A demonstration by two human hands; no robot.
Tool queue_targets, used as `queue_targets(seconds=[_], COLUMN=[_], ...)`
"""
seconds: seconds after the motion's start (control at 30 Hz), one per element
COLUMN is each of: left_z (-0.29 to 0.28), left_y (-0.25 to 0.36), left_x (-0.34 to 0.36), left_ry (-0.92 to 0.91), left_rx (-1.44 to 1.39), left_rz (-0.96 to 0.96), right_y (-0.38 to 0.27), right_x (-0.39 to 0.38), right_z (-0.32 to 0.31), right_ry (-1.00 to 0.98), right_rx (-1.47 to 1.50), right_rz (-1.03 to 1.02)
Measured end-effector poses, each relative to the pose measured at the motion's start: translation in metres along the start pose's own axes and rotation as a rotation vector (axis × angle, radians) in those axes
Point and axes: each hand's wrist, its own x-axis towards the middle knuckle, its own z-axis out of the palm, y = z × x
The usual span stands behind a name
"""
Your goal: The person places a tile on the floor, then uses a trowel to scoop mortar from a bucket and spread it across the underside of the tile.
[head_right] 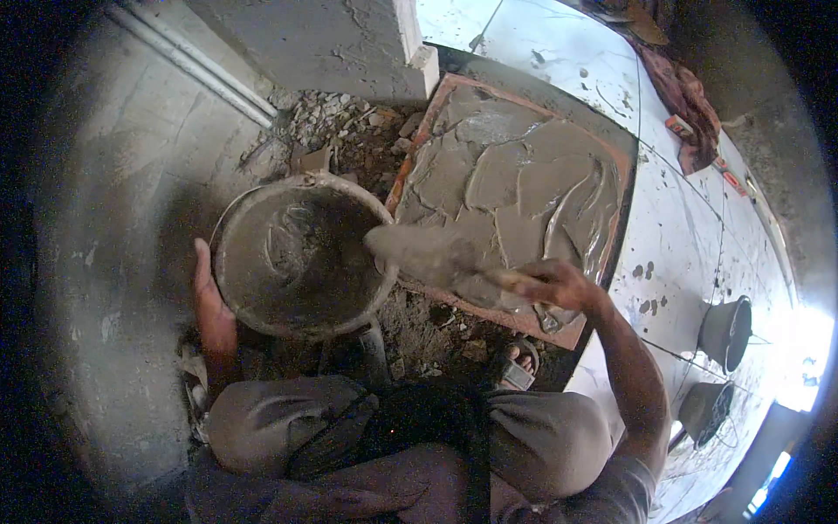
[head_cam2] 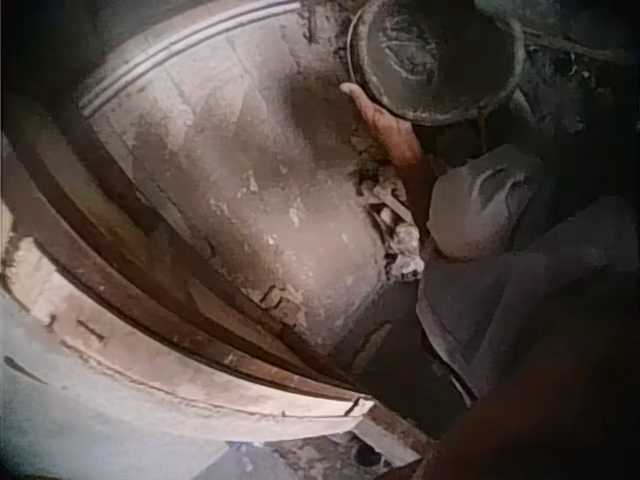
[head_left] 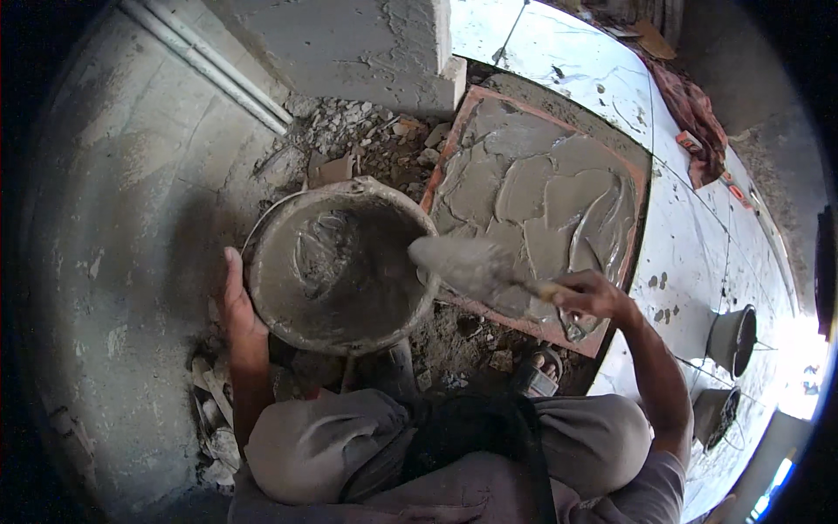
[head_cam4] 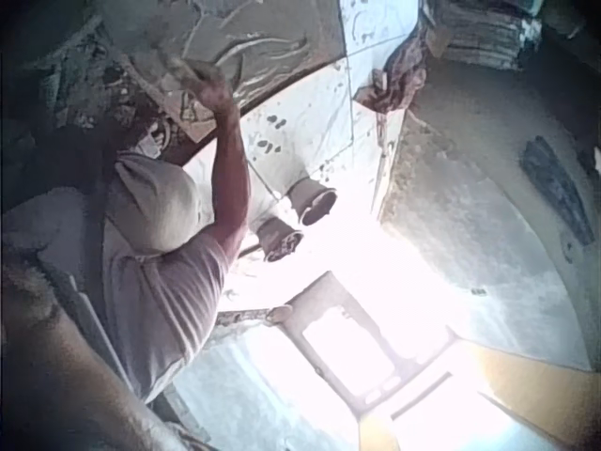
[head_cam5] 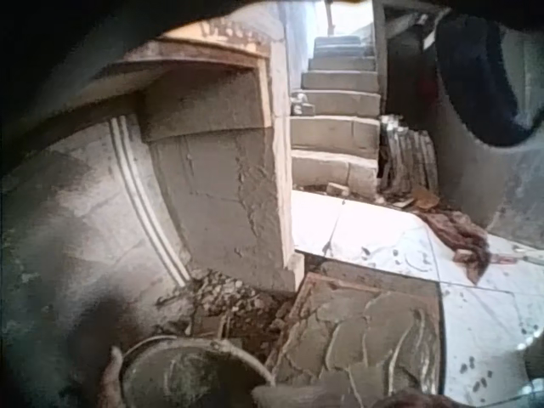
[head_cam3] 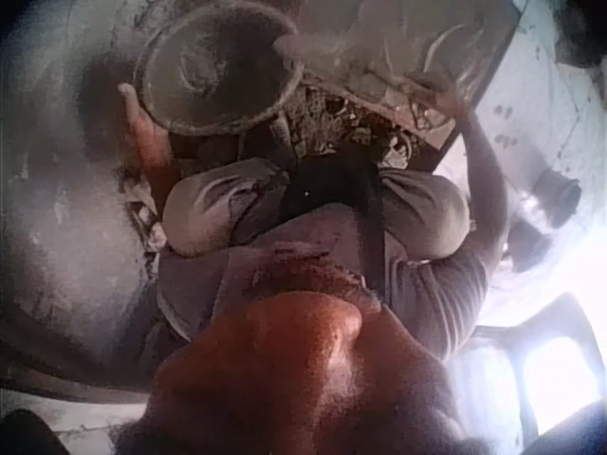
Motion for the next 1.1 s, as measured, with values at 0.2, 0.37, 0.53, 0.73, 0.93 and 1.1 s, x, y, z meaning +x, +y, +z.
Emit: queue_targets(seconds=[0.2,0.37,0.53,0.73,0.93,1.1], left_z=[0.022,0.068,0.045,-0.063,-0.044,-0.035], left_y=[-0.002,0.004,-0.002,-0.008,-0.016,-0.012], left_x=[0.003,-0.028,-0.028,-0.003,-0.004,-0.01], left_ry=[-0.063,-0.058,-0.052,-0.039,-0.138,0.022], left_rx=[0.014,0.107,0.168,0.812,1.335,0.699], left_rz=[-0.09,-0.1,-0.071,0.524,0.787,0.305], right_y=[-0.018,-0.004,0.081,0.141,0.177,0.167], right_x=[-0.011,0.056,0.021,-0.05,-0.03,-0.052], right_z=[0.009,0.009,-0.032,-0.073,-0.133,-0.178], right_ry=[0.46,0.59,0.748,1.167,1.371,1.224], right_rx=[-0.366,-0.886,-0.811,-0.626,-0.437,-0.814], right_rz=[-0.25,-0.591,-0.238,0.291,0.654,0.732])
